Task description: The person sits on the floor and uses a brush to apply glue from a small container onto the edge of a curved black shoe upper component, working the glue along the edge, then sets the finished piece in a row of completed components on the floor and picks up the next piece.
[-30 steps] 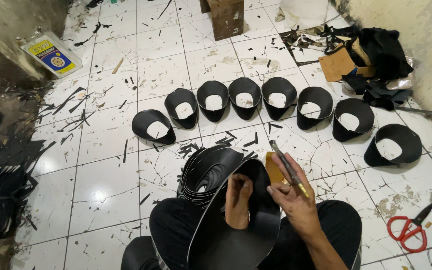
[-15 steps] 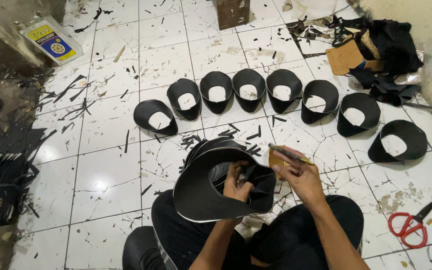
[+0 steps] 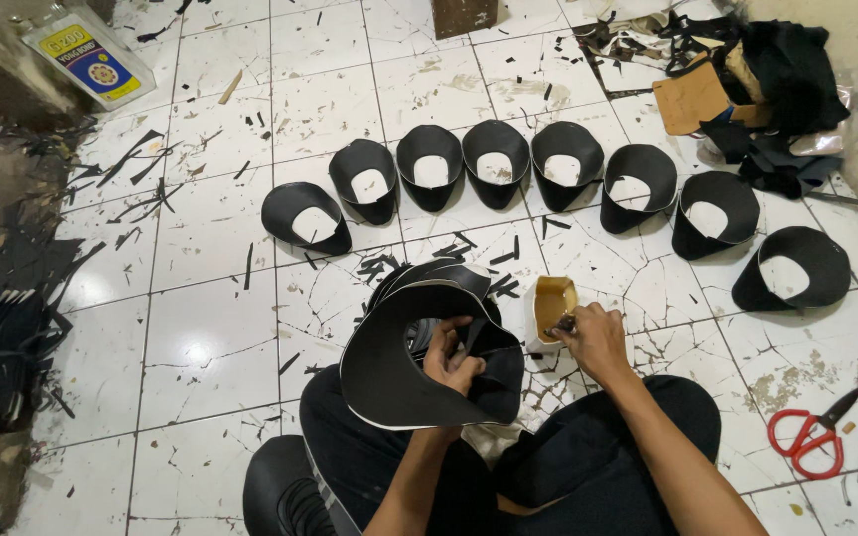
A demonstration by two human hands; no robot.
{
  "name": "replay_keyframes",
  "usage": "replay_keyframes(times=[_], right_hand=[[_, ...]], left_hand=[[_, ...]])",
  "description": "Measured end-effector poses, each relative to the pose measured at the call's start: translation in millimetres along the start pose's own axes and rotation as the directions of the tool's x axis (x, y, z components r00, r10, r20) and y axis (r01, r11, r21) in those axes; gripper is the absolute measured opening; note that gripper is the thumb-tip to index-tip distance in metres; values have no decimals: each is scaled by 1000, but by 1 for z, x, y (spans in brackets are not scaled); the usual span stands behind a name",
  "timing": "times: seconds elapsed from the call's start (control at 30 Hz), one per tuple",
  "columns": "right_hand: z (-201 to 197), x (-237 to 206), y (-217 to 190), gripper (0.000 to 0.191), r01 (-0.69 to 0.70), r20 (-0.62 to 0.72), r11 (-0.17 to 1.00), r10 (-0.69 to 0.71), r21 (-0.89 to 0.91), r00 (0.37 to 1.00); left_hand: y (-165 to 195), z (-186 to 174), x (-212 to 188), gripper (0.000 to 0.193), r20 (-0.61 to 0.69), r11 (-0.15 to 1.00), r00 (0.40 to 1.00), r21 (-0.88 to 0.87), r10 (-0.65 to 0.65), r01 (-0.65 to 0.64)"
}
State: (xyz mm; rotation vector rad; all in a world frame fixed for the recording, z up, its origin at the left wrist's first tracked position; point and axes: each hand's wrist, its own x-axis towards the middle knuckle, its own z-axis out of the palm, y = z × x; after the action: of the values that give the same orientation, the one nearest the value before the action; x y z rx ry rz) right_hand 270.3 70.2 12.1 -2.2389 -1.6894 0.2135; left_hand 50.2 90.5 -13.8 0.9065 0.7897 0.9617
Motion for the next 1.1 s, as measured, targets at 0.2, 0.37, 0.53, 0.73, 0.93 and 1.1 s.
replay_keyframes(times=[0.2,0.37,0.53,0.73,0.93,1.1], right_hand=[[-5,-8,20,15,97,-273,988,-61,118,960],[-24,-20,29,22,-94,171,994,83,55,982],[-55,-48,4,24,286,-121,744,-270,604,955],[-54,-39,-30,36,795,-142,600,-783,84,606],[-47,-27,-41,29,507,44,744,-580,436,813],[-56,-33,-39,34,510,34,768,-565,388,824]], left_hand=[[11,-6,2,64,-25,998,999,49,-31,32],[17,-5,5,64,-51,990,992,80,-116,120],[28,-3,3,63,29,990,994,90,-109,106],[20,9,-1,58,89,974,993,220,-80,59],[5,5,8,65,168,852,906,308,388,-422],[8,-1,3,65,97,927,991,354,96,-125]])
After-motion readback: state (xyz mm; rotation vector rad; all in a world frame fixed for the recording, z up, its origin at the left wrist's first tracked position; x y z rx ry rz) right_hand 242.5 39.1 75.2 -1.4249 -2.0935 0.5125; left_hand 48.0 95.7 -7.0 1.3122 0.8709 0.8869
